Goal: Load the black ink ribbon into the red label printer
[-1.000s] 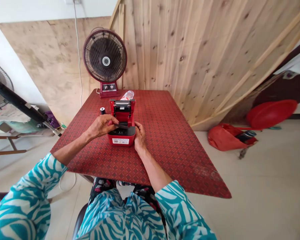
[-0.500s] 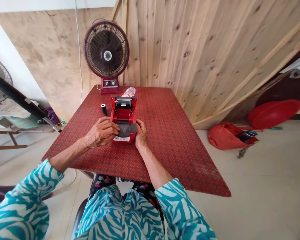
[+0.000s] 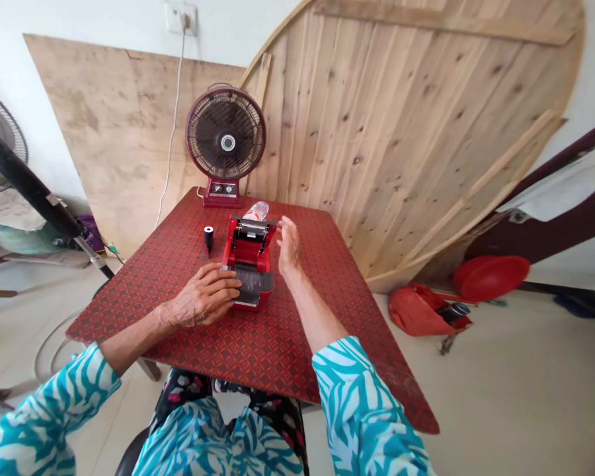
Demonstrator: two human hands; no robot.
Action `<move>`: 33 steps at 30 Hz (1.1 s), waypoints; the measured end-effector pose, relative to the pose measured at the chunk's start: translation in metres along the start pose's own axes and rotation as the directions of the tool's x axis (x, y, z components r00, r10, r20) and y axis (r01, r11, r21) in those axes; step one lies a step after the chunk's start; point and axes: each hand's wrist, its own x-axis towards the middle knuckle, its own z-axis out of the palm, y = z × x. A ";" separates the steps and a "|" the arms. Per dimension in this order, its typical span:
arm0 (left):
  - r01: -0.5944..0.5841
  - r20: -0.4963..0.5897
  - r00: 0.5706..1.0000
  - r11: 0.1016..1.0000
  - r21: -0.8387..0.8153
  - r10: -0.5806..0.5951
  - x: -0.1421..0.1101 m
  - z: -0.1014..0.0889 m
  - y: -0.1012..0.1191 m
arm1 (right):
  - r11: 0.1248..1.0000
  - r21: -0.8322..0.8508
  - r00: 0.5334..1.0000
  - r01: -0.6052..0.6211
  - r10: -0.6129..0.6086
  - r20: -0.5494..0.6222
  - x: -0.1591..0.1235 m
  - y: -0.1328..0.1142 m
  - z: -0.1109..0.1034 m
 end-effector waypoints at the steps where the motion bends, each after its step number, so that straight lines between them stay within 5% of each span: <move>1: 0.004 -0.017 1.000 1.000 -0.025 -0.005 0.000 0.001 0.001 | 1.000 -0.010 0.999 0.009 -0.008 0.044 0.006 -0.006 0.003; 4: -0.023 -0.048 0.999 1.000 -0.021 0.022 0.000 0.002 0.003 | 0.998 -0.041 0.992 0.050 -0.045 0.115 0.001 -0.013 0.003; 11: -0.163 -0.085 0.979 0.963 0.216 0.185 -0.007 0.008 0.001 | 0.949 -0.171 0.960 0.266 -0.245 0.136 -0.065 -0.003 -0.028; 15: -0.083 -0.094 0.991 0.989 0.124 0.095 -0.007 0.005 0.005 | 0.944 -0.184 0.956 0.273 -0.245 0.164 -0.084 0.001 -0.034; 17: 0.061 -0.186 0.981 0.998 0.011 -0.058 -0.001 0.003 0.004 | 0.948 -0.174 0.958 0.267 -0.241 0.156 -0.086 0.002 -0.032; 19: 0.301 -0.298 0.892 0.938 -0.170 -0.340 0.008 0.004 -0.002 | 0.964 -0.139 0.969 0.226 -0.208 0.132 -0.085 0.004 -0.029; 21: 0.503 -0.315 0.703 0.759 -0.414 -0.638 0.019 0.007 -0.014 | 0.982 -0.076 0.982 0.173 -0.166 0.090 -0.084 0.007 -0.024; 23: 0.566 -0.212 0.543 0.541 -0.622 -0.812 0.028 0.012 -0.027 | 0.995 0.008 0.994 0.103 -0.103 0.030 -0.082 0.010 -0.020; 25: 0.580 -0.077 0.453 0.359 -0.731 -0.888 0.034 0.016 -0.038 | 0.996 0.085 1.000 0.018 -0.017 -0.001 -0.081 0.013 -0.017; 28: 0.571 0.036 0.395 0.215 -0.792 -0.918 0.035 0.020 -0.046 | 0.985 0.145 0.995 -0.093 0.088 0.041 -0.079 0.014 -0.017; 33: 0.530 0.134 0.391 0.104 -0.842 -0.911 0.037 0.020 -0.046 | 0.971 0.196 0.986 -0.137 0.115 0.120 -0.077 0.008 -0.022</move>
